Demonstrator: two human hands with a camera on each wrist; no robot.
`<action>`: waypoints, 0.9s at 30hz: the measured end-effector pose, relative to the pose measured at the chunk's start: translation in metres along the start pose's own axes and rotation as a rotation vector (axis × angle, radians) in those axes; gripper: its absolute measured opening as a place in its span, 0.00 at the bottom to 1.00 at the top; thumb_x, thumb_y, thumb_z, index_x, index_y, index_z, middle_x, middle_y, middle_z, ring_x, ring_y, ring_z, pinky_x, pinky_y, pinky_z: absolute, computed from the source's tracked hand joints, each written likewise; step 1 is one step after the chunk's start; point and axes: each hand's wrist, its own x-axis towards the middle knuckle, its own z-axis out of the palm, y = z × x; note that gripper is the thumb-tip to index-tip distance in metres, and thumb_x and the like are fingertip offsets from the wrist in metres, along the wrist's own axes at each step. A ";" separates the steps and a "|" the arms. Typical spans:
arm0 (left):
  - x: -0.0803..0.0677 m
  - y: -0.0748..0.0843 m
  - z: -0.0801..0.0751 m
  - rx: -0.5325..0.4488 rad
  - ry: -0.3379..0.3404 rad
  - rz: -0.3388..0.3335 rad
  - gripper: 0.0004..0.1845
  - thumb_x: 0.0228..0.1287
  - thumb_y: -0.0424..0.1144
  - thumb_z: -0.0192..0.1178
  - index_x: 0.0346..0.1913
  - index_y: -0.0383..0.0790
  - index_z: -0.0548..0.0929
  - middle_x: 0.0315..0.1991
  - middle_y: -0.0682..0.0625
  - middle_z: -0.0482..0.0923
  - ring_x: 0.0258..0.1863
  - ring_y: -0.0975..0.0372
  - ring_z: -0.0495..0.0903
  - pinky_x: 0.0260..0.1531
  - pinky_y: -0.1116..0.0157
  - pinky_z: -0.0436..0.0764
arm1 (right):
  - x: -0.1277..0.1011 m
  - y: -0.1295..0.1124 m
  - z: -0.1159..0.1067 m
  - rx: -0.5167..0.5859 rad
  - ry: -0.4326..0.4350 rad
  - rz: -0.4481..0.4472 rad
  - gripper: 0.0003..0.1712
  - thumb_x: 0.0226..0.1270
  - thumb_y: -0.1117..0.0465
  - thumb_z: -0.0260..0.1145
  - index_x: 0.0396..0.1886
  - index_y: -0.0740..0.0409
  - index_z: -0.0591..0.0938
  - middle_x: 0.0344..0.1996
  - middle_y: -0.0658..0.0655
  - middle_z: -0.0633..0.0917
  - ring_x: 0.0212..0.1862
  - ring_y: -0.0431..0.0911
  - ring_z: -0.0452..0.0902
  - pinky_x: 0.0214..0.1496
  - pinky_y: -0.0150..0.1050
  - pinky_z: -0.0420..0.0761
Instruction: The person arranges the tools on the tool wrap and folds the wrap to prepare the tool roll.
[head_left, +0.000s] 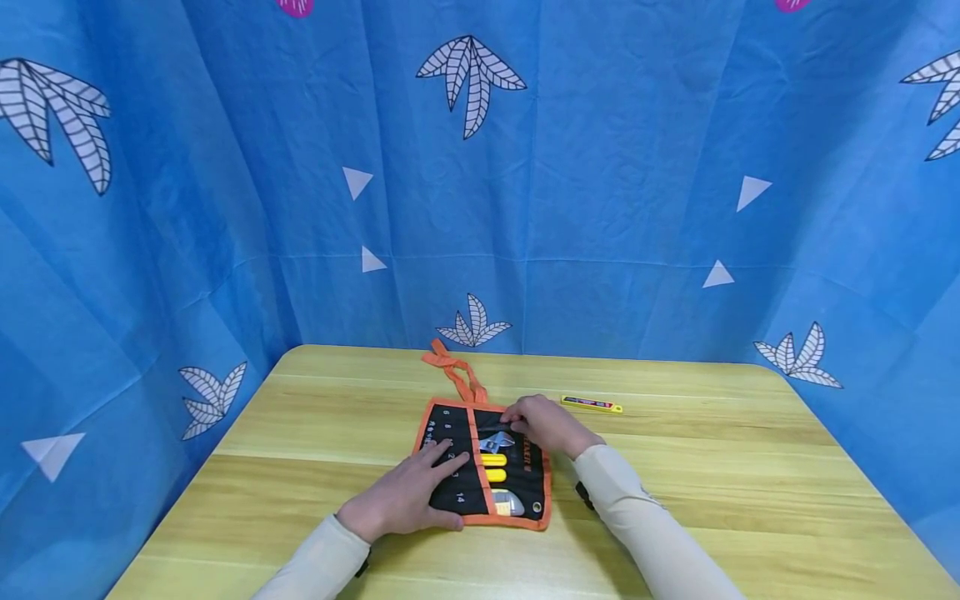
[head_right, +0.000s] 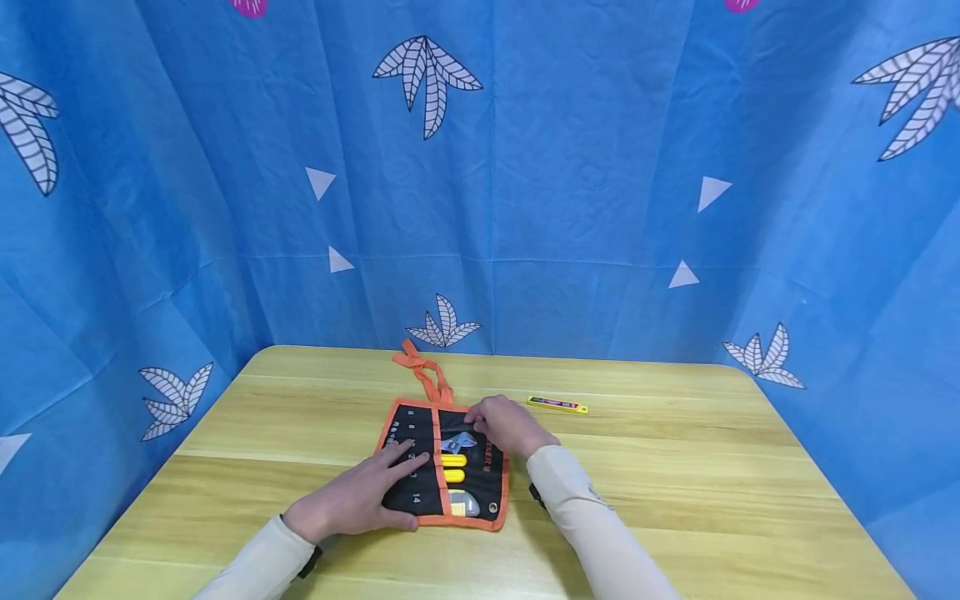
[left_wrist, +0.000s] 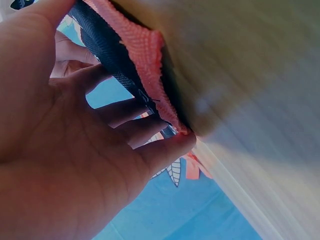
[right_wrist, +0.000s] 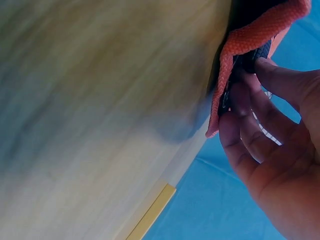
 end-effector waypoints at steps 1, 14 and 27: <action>0.000 0.000 0.000 0.001 0.001 0.000 0.49 0.57 0.66 0.69 0.79 0.52 0.65 0.80 0.39 0.56 0.79 0.39 0.55 0.71 0.37 0.65 | 0.000 0.000 0.000 -0.001 0.003 -0.004 0.12 0.75 0.68 0.64 0.51 0.57 0.89 0.47 0.56 0.89 0.50 0.49 0.85 0.56 0.47 0.85; 0.000 0.000 0.001 -0.007 0.006 -0.004 0.49 0.57 0.66 0.70 0.79 0.52 0.65 0.80 0.39 0.55 0.79 0.39 0.54 0.71 0.37 0.64 | -0.001 0.004 0.001 0.011 0.004 -0.029 0.12 0.73 0.70 0.65 0.53 0.59 0.85 0.42 0.55 0.87 0.43 0.45 0.80 0.51 0.46 0.84; 0.001 -0.001 0.001 0.002 0.008 0.000 0.49 0.57 0.66 0.70 0.79 0.52 0.65 0.80 0.39 0.56 0.79 0.39 0.55 0.70 0.37 0.65 | 0.002 0.003 0.000 0.036 -0.015 -0.004 0.10 0.73 0.70 0.64 0.48 0.57 0.87 0.40 0.52 0.86 0.41 0.44 0.79 0.50 0.45 0.84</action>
